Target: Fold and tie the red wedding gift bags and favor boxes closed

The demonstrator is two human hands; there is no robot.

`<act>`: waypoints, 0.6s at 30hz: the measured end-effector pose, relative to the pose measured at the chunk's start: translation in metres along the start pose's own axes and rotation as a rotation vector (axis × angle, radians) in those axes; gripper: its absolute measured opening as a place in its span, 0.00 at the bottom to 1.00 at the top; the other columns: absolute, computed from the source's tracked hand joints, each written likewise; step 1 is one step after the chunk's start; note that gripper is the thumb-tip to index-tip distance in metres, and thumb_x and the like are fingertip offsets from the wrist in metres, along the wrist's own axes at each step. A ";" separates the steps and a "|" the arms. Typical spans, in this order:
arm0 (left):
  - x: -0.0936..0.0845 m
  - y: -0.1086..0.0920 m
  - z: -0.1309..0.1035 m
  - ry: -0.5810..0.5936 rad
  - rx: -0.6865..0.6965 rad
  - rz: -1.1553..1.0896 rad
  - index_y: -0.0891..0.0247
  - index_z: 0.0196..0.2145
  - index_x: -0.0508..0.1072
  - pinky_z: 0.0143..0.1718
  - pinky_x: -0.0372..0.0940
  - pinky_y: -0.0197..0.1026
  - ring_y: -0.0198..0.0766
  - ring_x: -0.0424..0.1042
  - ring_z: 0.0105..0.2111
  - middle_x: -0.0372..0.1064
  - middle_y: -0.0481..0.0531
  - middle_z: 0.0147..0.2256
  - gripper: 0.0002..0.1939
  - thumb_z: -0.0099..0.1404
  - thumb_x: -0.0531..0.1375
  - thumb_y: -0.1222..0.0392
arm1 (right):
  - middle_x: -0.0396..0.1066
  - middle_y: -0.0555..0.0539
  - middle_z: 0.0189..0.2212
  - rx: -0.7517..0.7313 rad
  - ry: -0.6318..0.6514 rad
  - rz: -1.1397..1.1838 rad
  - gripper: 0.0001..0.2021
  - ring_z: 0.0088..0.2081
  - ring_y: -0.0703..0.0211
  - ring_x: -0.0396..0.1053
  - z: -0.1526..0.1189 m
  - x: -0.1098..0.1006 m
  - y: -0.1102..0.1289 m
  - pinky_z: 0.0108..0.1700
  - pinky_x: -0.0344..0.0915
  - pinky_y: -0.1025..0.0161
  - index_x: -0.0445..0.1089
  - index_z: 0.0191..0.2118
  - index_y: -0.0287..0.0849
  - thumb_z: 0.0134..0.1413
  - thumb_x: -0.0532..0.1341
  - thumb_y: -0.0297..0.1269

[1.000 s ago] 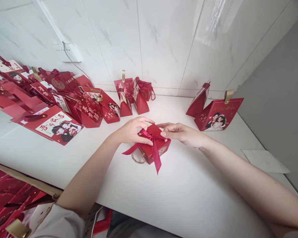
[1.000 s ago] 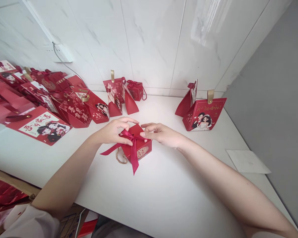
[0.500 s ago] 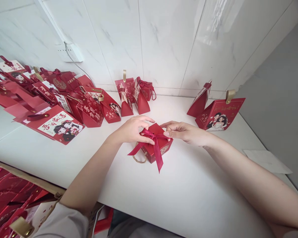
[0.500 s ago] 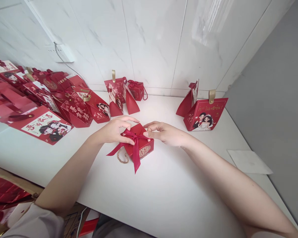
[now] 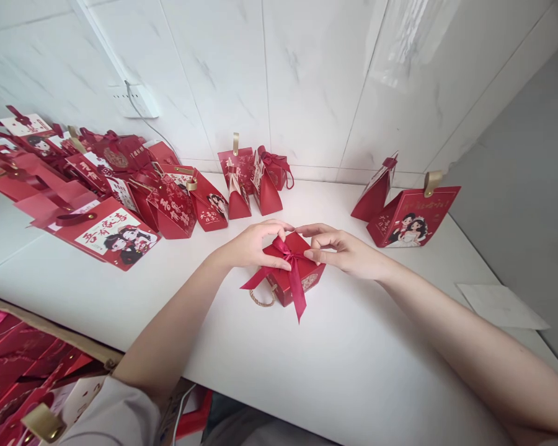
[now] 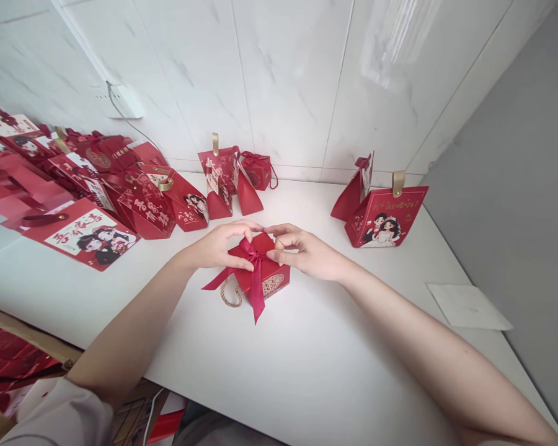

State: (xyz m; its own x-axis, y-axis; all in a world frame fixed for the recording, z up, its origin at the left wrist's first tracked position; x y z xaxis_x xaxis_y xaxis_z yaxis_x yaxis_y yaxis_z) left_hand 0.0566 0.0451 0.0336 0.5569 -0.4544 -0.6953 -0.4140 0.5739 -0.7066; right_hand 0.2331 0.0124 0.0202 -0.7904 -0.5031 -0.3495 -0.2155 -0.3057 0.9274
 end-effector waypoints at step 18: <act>0.006 0.009 -0.046 0.439 -0.413 -0.422 0.62 0.32 0.81 0.39 0.66 0.40 0.40 0.74 0.34 0.78 0.56 0.33 0.17 0.64 0.59 0.47 | 0.68 0.45 0.48 0.024 0.128 0.269 0.17 0.44 0.54 0.68 0.003 0.005 0.007 0.47 0.65 0.56 0.71 0.27 0.42 0.59 0.60 0.51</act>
State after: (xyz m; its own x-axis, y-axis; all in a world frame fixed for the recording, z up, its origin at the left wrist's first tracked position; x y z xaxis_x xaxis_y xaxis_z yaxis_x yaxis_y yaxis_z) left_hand 0.0225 0.0161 0.0171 0.4253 -0.8605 -0.2803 -0.5138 0.0254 -0.8576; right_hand 0.2258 0.0098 0.0249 -0.7429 -0.6614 -0.1035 -0.0228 -0.1295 0.9913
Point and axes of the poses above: each hand's wrist, its own z-axis towards the middle knuckle, its own x-axis out of the palm, y = z × x, the point moved 5 cm from there along z, towards the middle knuckle
